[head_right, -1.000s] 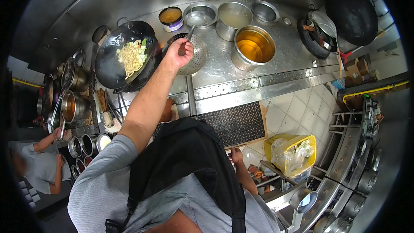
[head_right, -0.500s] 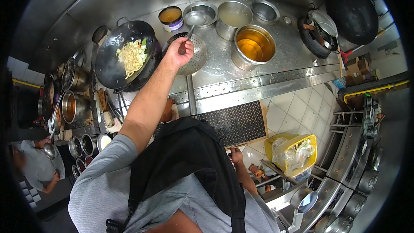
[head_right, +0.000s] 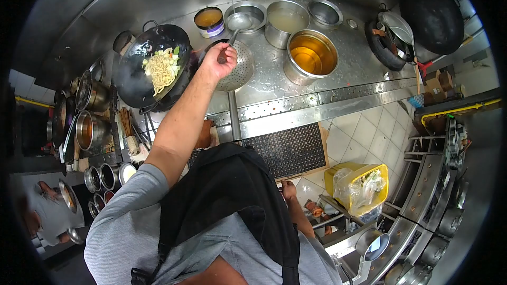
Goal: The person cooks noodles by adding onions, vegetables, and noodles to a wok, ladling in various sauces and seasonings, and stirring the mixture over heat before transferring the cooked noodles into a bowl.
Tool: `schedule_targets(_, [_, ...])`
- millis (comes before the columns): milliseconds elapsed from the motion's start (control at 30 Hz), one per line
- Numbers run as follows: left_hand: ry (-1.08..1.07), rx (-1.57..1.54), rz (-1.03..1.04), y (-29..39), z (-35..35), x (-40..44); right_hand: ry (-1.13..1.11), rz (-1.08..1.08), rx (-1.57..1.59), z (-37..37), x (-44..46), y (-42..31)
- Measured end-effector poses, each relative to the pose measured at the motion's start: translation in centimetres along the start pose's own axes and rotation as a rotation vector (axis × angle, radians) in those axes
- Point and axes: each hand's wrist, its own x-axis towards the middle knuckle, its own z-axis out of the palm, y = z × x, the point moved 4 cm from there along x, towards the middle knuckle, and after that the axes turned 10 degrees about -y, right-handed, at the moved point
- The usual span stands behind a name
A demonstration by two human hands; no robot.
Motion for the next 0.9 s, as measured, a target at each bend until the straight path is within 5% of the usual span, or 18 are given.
schedule_targets(900, [0.003, -0.055, -0.014, 0.82, 0.54, 0.72, -0.010, 0.060, -0.005, -0.49, -0.10, -0.15])
